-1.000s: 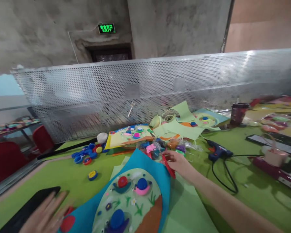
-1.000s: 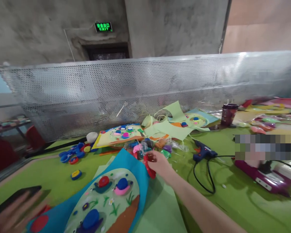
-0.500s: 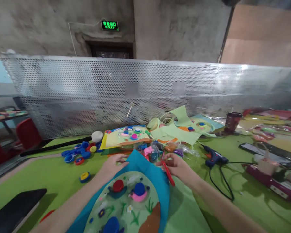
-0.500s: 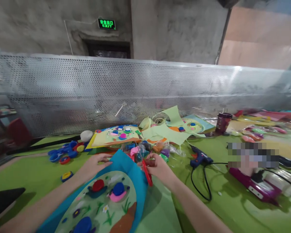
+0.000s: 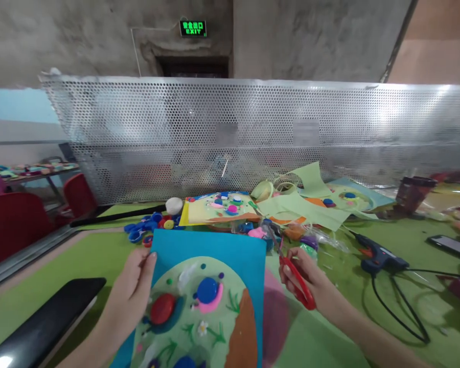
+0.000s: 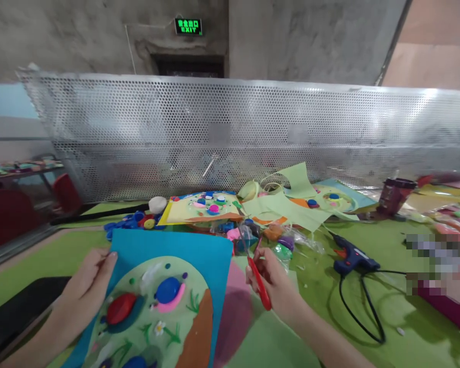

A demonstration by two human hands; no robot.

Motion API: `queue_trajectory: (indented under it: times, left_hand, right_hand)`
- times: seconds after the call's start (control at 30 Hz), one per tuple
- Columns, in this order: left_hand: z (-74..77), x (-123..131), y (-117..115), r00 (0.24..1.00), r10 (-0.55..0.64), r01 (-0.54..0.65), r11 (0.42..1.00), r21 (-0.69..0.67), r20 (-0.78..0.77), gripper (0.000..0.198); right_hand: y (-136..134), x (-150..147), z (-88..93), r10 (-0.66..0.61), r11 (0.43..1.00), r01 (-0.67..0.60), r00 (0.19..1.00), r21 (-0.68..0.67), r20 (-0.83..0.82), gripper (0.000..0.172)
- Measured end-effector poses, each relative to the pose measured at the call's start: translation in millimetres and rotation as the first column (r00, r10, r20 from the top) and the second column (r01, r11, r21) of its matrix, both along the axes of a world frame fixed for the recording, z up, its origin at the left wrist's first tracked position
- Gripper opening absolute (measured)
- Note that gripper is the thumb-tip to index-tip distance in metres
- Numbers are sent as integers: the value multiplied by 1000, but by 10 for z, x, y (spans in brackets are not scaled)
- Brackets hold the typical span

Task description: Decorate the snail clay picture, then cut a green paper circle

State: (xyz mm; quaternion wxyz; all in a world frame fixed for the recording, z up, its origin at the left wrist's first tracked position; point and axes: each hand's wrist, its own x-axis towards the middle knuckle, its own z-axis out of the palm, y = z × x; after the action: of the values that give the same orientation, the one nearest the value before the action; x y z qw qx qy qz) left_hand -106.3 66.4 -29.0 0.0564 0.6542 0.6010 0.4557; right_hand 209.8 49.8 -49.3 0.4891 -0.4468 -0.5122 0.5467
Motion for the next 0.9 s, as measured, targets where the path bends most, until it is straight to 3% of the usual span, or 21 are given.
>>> queue_trajectory:
  times: [0.27, 0.47, 0.63, 0.9]
  left_hand:
    - [40, -68, 37, 998, 45, -46, 998, 49, 32, 36]
    - [109, -21, -52, 998, 59, -59, 997, 42, 3, 35]
    - [146, 12, -82, 998, 60, -60, 997, 53, 6, 34]
    - [153, 28, -80, 998, 55, -56, 998, 30, 19, 35]
  right_hand:
    - [-160, 75, 16, 118, 979, -169, 923, 111, 366, 28]
    - [-112, 74, -72, 140, 958, -222, 915, 183, 380, 23]
    - [-158, 73, -20, 186, 946, -270, 908, 182, 375, 19]
    - [-141, 39, -42, 158, 960, -226, 926, 167, 344, 13]
